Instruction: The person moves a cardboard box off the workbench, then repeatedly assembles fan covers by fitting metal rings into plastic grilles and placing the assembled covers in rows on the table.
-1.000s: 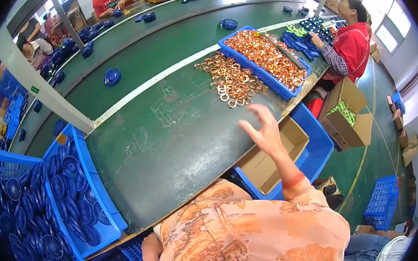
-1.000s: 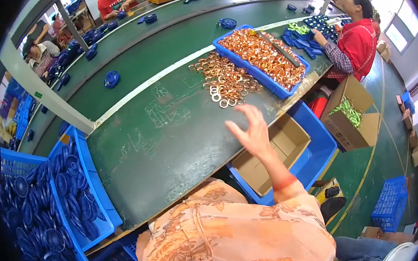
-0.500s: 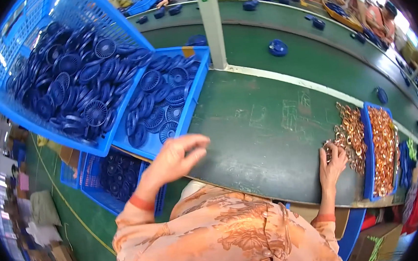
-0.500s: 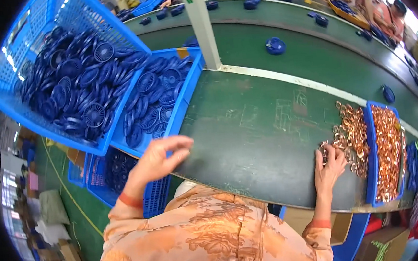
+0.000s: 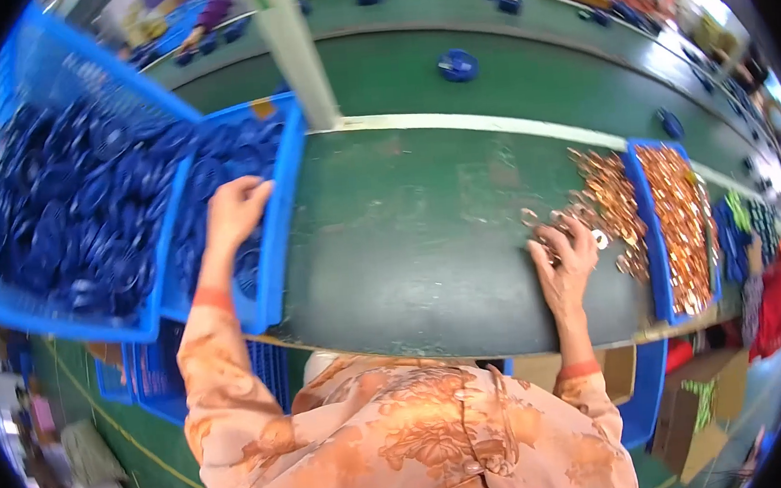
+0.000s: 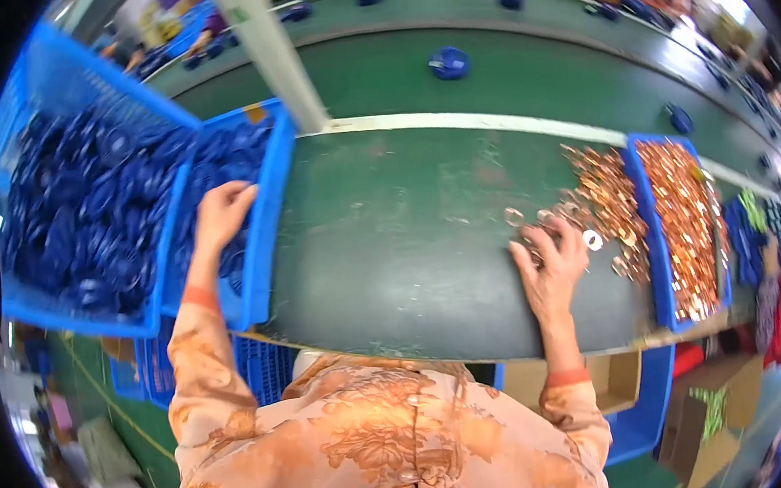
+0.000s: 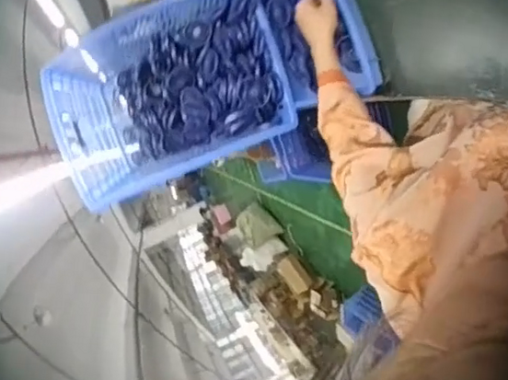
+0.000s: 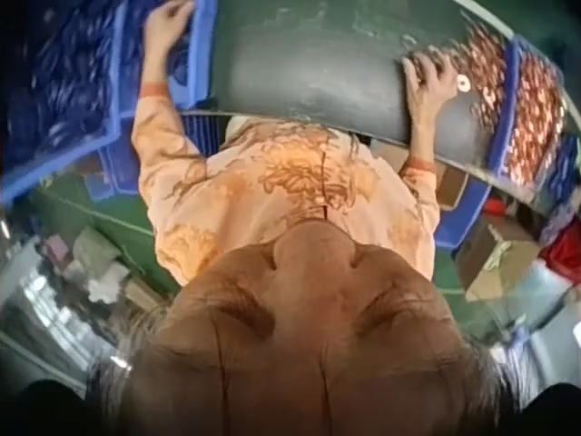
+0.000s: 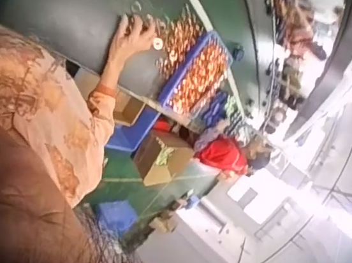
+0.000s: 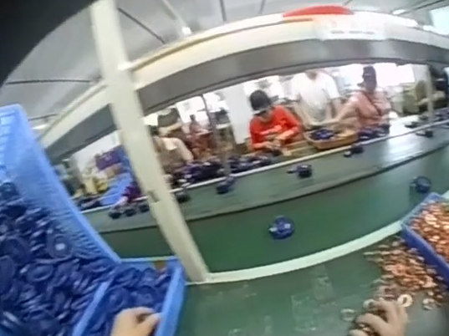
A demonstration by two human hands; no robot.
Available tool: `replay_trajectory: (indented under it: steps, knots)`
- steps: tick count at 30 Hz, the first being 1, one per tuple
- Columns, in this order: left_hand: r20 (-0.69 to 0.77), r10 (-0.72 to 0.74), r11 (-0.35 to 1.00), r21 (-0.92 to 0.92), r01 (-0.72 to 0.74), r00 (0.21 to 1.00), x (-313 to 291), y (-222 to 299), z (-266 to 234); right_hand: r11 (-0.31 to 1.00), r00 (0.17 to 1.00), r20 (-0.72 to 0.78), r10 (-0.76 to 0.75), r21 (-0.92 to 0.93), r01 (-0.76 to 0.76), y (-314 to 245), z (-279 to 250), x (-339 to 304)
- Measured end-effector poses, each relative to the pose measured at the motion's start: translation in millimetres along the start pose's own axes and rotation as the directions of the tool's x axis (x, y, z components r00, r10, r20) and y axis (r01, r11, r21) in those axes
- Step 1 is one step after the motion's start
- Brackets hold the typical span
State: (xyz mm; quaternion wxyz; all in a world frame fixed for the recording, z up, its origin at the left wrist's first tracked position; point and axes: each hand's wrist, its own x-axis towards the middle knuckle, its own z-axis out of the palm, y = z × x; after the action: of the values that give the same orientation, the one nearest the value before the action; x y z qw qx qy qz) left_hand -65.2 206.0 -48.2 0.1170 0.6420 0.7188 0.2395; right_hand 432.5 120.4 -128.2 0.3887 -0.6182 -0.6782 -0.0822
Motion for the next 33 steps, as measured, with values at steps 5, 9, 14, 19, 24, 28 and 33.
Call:
replay_trajectory:
  steps: [5, 9, 14, 19, 24, 28, 33]
  knots:
    - [-0.332, -0.130, 0.991, -0.064, 0.115, 0.934, -1, 14, -2, 0.997, 0.996, -0.047, 0.072, -0.001, -0.072, 11, -6, -1]
    - [-0.478, -0.125, 0.915, -0.394, -0.086, 0.869, -11, 70, 2, 0.986, 0.984, -0.071, 0.163, -0.005, -0.164, 25, -1, -6]
    - [-0.243, 0.189, 0.863, -0.420, -0.279, 0.951, -50, 111, 53, 0.885, 0.926, -0.101, 0.365, 0.346, -0.312, 29, 2, -4]
    - [-0.037, 0.255, 0.710, -0.671, -0.213, 0.966, -68, 133, 123, 0.955, 0.959, -0.129, 0.251, 0.198, -0.223, 13, -3, 8]
    - [0.230, 0.189, 0.642, -0.765, 0.057, 0.955, -70, 144, 131, 0.980, 0.978, 0.074, 0.197, 0.023, -0.199, -18, 12, 28]
    - [0.355, 0.280, 0.700, -0.712, 0.064, 0.892, -61, 126, 137, 0.981, 0.970, 0.173, 0.173, -0.121, -0.153, -21, 30, 34]
    - [0.431, 0.224, 0.403, -0.858, 0.319, 0.874, -71, 124, 133, 0.911, 0.954, 0.159, 0.254, 0.291, -0.291, -50, 29, 36]
